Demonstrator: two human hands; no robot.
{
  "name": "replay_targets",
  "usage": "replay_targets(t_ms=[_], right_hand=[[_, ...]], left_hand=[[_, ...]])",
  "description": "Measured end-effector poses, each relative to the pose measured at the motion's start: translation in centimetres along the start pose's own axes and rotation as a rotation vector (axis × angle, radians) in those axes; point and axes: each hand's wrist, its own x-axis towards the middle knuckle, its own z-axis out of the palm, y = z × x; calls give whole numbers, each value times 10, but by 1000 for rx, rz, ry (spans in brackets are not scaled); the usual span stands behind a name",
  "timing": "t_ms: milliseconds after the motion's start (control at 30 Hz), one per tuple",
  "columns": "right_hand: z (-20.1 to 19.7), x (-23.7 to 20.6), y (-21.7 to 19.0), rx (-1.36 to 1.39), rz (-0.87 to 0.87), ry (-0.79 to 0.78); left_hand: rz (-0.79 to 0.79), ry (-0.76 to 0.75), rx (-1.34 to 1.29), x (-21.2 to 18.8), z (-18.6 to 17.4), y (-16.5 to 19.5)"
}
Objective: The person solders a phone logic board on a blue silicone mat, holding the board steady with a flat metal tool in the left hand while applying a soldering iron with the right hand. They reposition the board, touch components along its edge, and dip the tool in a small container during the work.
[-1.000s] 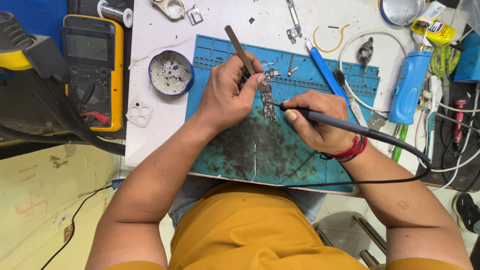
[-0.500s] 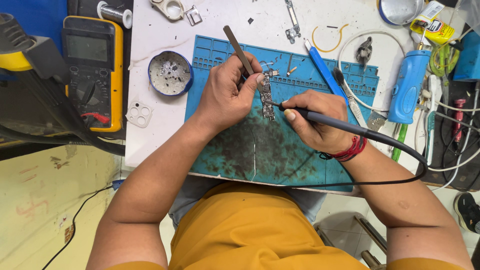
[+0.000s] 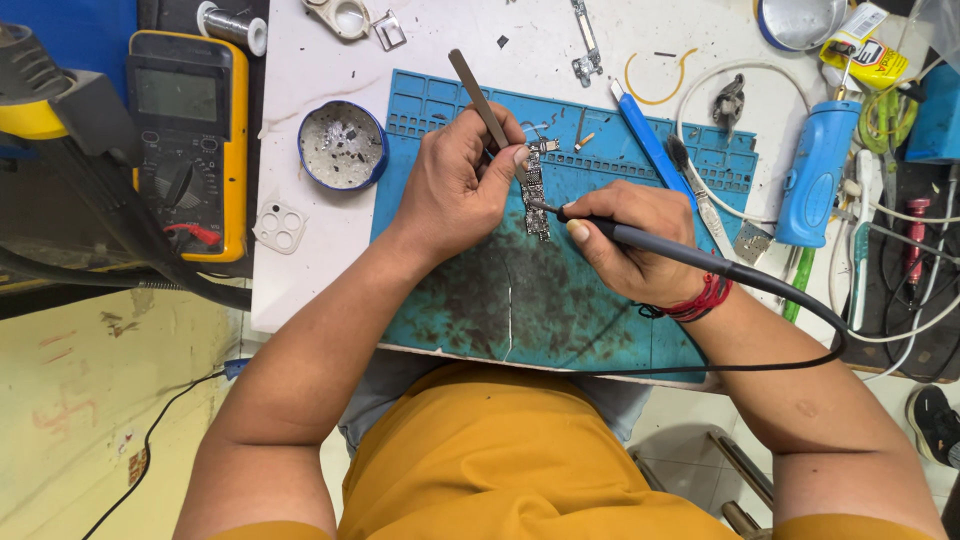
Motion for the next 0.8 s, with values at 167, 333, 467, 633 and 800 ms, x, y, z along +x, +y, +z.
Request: replay_targets(t_ms=[167,333,467,633,800], right_hand=[[0,0,0,8,-6,-16],[-1,-1,-1,7,9,-9],[-2,-1,-1,18,15,-3],[-1,-2,-1,17,14,1],[-1,-2,0,17,18,7]], left_hand=[[5,-6,22,0,-1,0],[-21,-15,18,0,0,1],[-2,-11,20,1,0,1],[-14,-6,16,0,0,1],[8,-3,17,0,0,1]])
